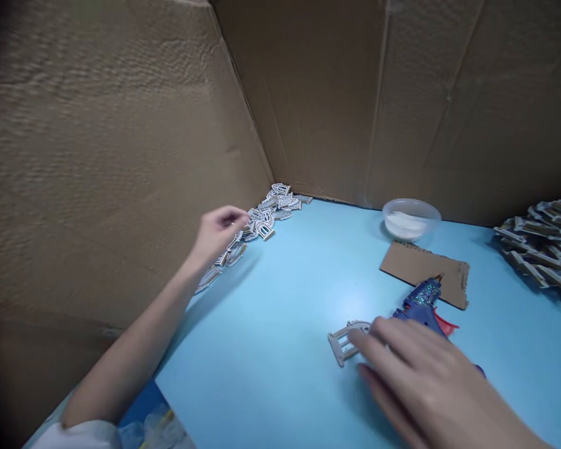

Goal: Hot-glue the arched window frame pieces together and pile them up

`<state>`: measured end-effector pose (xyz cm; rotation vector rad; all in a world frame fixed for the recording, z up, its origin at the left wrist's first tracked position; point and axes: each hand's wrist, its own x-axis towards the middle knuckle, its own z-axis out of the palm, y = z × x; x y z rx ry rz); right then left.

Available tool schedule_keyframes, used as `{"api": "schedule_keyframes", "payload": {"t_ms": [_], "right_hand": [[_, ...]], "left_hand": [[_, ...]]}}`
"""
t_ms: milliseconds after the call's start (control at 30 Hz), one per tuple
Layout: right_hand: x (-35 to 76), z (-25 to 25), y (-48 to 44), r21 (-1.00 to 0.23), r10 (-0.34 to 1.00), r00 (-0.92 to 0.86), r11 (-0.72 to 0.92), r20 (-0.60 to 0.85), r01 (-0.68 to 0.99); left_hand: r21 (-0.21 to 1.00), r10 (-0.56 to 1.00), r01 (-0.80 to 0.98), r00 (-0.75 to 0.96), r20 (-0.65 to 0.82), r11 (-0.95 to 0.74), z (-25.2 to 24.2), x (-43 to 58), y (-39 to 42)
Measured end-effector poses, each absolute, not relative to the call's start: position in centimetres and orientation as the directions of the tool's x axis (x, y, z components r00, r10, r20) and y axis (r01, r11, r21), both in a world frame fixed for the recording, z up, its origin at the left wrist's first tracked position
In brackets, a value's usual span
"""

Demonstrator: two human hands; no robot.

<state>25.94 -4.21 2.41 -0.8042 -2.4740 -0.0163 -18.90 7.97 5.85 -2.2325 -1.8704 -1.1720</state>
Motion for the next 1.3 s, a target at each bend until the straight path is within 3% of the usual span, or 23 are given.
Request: {"api": "schedule_keyframes", "payload": {"t_ms": [100, 233, 467, 633, 767, 933, 1067, 1300], "right_hand": [[22.8, 1.4, -3.6, -0.085, 0.500, -0.787, 0.858, 0.362, 0.506], [21.4, -0.4, -3.4, -0.057, 0.538, -0.799, 0.837, 0.269, 0.544], [21.9, -0.8, -2.4, -0.009, 0.592, -0.748, 0.786, 0.301, 0.618], [22.1, 0.0, -2.0, -0.100, 0.650, -0.706, 0.752, 0.282, 0.652], [23.3, 2.0, -0.3, -0.177, 0.700, -0.677, 0.713, 0.226, 0.678], [26.6, 6.4, 7.2, -0.063, 0.877, -0.430, 0.452, 0.217, 0.890], [27.9, 7.9, 13.9, -0.011, 0.945, -0.296, 0.301, 0.141, 0.954], [26.4, 6.2, 19.7, 0.120, 0.986, -0.165, 0.161, 0.022, 0.980]], "left_hand": [[0.245, 0.893, 0.914, 0.208, 0.400, -0.323, 3.7, -18.0, 9.8], [0.042, 0.900, 0.931, 0.339, 0.273, -0.363, 1.9, -18.5, 11.7], [-0.106, 0.841, 0.891, 0.451, 0.299, -0.441, 1.8, -19.4, 12.3], [-0.114, 0.755, 0.820, 0.563, 0.337, -0.561, 2.2, -17.4, 10.7], [-0.035, 0.525, 0.580, 0.759, 0.386, -0.814, 1.3, -11.9, 8.0], [0.017, 0.282, 0.314, 0.827, 0.486, -0.949, -0.6, -5.5, 5.0], [0.103, 0.256, 0.238, 0.817, 0.517, -0.966, -1.7, -4.5, 4.5], [0.241, 0.261, 0.156, 0.824, 0.503, -0.958, -1.9, -5.5, 4.7]]}}
